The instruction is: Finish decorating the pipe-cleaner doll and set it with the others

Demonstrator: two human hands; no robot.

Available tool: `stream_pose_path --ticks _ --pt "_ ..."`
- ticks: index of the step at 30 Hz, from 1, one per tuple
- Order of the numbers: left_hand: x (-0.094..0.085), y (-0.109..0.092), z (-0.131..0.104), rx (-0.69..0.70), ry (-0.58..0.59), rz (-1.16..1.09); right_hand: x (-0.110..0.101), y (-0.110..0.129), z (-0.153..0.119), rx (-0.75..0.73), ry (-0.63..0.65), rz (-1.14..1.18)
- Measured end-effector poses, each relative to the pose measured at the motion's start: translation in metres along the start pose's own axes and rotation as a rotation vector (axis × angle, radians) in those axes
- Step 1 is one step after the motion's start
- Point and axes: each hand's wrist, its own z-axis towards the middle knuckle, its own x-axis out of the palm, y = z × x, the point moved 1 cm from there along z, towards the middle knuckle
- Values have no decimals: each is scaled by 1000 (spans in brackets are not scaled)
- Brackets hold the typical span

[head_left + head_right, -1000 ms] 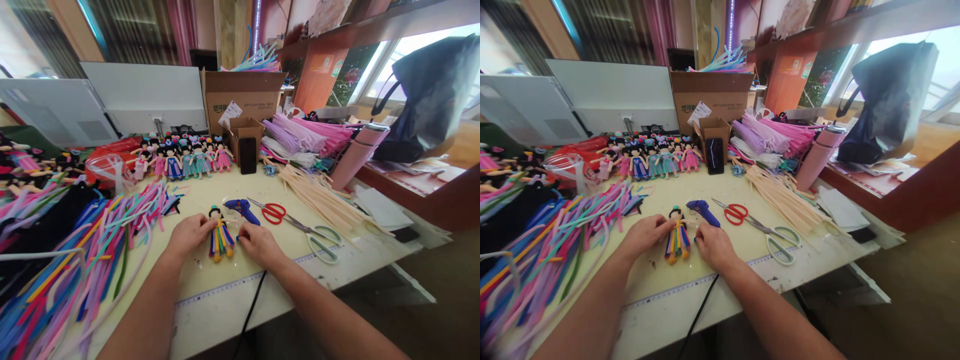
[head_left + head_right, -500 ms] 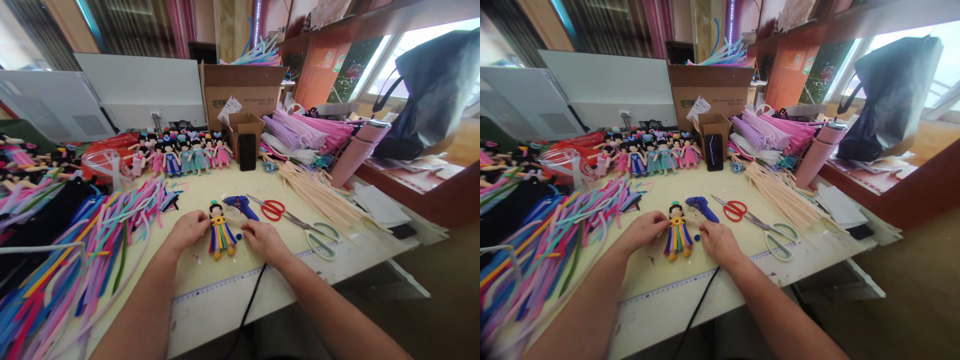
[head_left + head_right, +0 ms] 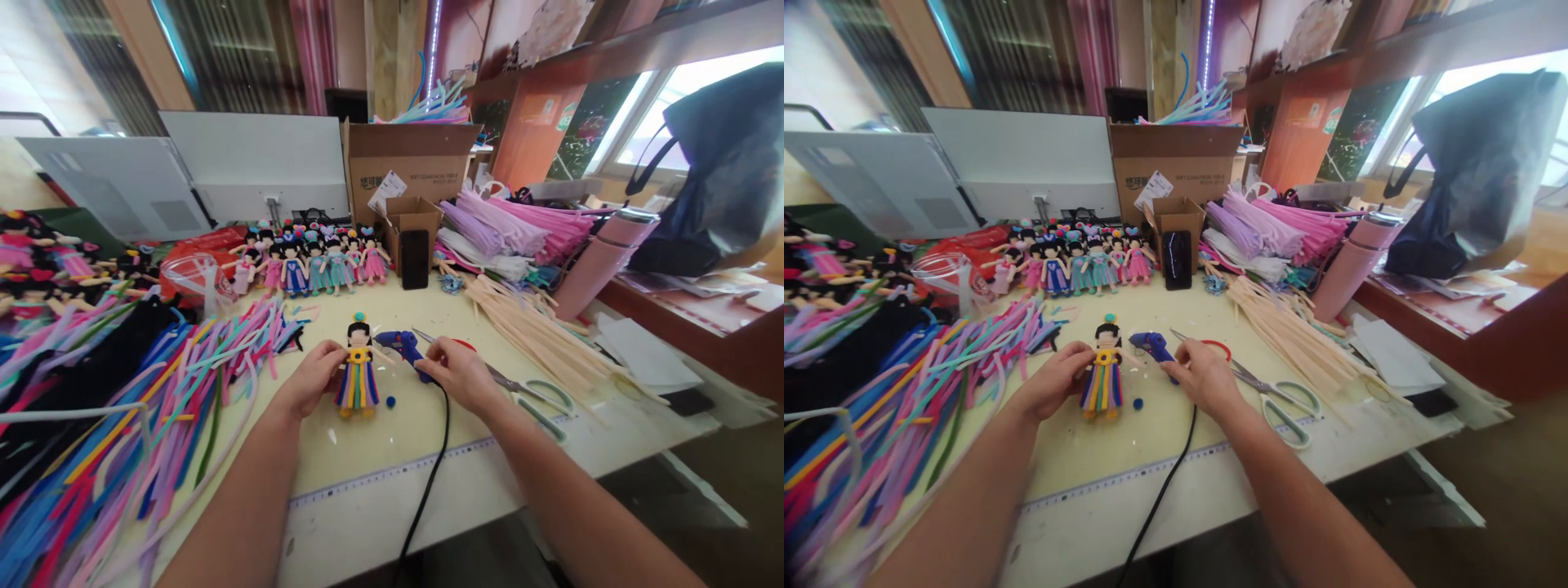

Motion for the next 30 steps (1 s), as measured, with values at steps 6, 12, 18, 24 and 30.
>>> stream_pose_path --ticks 6,12,18,24,30 --pt "-8 5 6 32 -93 -275 20 14 41 19 204 150" --pt "-12 12 16 6 -81 -422 28 14 66 122 230 352" --pt "-8 17 21 -63 -49 -465 14 13 60 111 204 648" --pt "-2 14 24 -74 -32 -470 6 24 46 -18 319 737" --pt "-2 19 27 -50 -30 -458 11 32 39 -109 307 592"
